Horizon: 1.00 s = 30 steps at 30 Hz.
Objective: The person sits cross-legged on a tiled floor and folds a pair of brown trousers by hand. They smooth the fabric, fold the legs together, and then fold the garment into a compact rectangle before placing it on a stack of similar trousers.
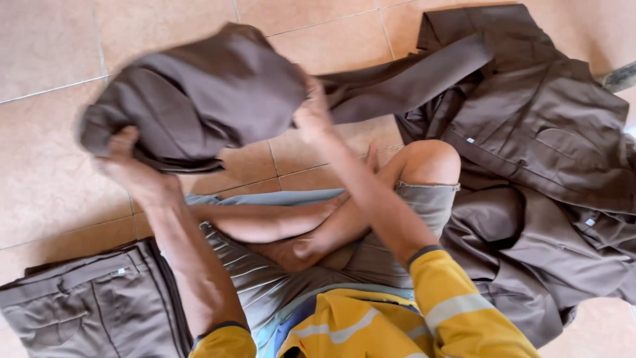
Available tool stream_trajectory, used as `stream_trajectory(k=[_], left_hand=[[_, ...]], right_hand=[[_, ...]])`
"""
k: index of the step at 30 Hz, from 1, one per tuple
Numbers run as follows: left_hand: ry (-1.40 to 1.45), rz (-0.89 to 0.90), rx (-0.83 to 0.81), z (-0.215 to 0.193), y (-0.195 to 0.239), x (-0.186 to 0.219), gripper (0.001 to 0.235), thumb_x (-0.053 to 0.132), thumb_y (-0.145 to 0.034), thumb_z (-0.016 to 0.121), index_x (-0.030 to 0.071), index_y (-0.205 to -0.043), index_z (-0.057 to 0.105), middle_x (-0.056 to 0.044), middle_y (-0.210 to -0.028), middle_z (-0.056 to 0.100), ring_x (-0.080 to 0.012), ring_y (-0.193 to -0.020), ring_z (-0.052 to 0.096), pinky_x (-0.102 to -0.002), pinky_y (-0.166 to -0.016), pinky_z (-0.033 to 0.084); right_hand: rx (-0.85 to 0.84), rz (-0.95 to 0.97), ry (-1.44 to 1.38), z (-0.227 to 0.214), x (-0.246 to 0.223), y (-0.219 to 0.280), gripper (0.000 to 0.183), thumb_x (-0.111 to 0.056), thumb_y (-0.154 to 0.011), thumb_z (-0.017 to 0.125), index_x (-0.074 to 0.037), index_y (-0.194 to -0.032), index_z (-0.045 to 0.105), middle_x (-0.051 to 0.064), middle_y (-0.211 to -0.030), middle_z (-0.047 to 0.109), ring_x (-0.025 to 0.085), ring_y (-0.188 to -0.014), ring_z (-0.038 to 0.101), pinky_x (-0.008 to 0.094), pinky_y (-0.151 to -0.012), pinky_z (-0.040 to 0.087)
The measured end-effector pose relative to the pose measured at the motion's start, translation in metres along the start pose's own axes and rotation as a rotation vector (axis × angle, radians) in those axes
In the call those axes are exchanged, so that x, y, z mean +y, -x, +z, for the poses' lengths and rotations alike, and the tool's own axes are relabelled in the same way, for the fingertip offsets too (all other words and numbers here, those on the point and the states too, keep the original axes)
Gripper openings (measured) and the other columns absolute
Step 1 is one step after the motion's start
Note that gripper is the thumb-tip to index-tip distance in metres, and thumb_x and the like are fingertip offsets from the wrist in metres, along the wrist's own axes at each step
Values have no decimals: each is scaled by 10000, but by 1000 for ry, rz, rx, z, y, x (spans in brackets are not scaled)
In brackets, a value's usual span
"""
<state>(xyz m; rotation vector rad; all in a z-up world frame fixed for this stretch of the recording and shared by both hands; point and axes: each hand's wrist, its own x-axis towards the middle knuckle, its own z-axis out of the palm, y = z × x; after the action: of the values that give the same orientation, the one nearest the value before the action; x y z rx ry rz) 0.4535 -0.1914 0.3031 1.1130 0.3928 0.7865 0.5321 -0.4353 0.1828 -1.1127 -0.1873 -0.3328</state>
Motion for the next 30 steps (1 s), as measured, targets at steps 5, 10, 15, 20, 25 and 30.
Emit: stream_trajectory(k=[5, 10, 15, 20, 25, 30], left_hand=[[-48, 356, -24, 3, -44, 70, 253, 6, -721, 651, 60, -966, 681, -104, -985, 658, -271, -890, 596, -437, -838, 549], [-448, 662, -319, 9, -77, 29, 658, -140, -966, 845, 125, -1441, 475, -107, -1432, 545, -275, -1326, 552, -407, -1206, 401], [-880, 615, -983, 97, 43, -95, 126, 132, -781, 625, 141, -889, 560, -86, -829, 561, -251, -739, 535, -436, -628, 402], [-1159, -47, -1532, 63, 133, -264, 663, 387, -775, 829, 497, -1391, 612, -197, -1579, 435, -427, -1155, 701, -556, -921, 605], [-691, 15, -955, 9, 113, -244, 311, 320, -932, 730, 333, -1242, 720, 47, -1235, 737, -210, -1053, 748, -413, -911, 610], [-1282, 104, -1217, -64, 91, -193, 785, 595, -814, 764, 197, -1444, 516, -137, -1409, 566, -385, -1269, 569, -600, -1065, 382]], right_hand=[[59, 156, -339, 100, 33, 57, 330, -37, -961, 733, -116, -1280, 707, 18, -1320, 693, 146, -1217, 606, 332, -1058, 495], [150, 530, -636, 128, 7, 149, 377, -112, -976, 701, -97, -1346, 631, 45, -1375, 659, 168, -1255, 602, 357, -1089, 489], [3, 779, -649, 114, -37, 216, 421, -291, -944, 740, -123, -1284, 557, 32, -1214, 634, 155, -1147, 604, 387, -1042, 487], [-214, 934, -316, 31, -1, 253, 358, -319, -881, 757, -115, -1112, 576, -17, -818, 546, 99, -740, 515, 328, -700, 409], [-530, 650, 570, -39, 5, 219, 216, -167, -945, 597, -13, -1037, 717, 133, -704, 707, 265, -664, 674, 433, -643, 543], [-403, 109, 1224, -59, -2, 136, 191, -324, -997, 659, -159, -1085, 694, 95, -842, 668, 334, -823, 702, 453, -752, 552]])
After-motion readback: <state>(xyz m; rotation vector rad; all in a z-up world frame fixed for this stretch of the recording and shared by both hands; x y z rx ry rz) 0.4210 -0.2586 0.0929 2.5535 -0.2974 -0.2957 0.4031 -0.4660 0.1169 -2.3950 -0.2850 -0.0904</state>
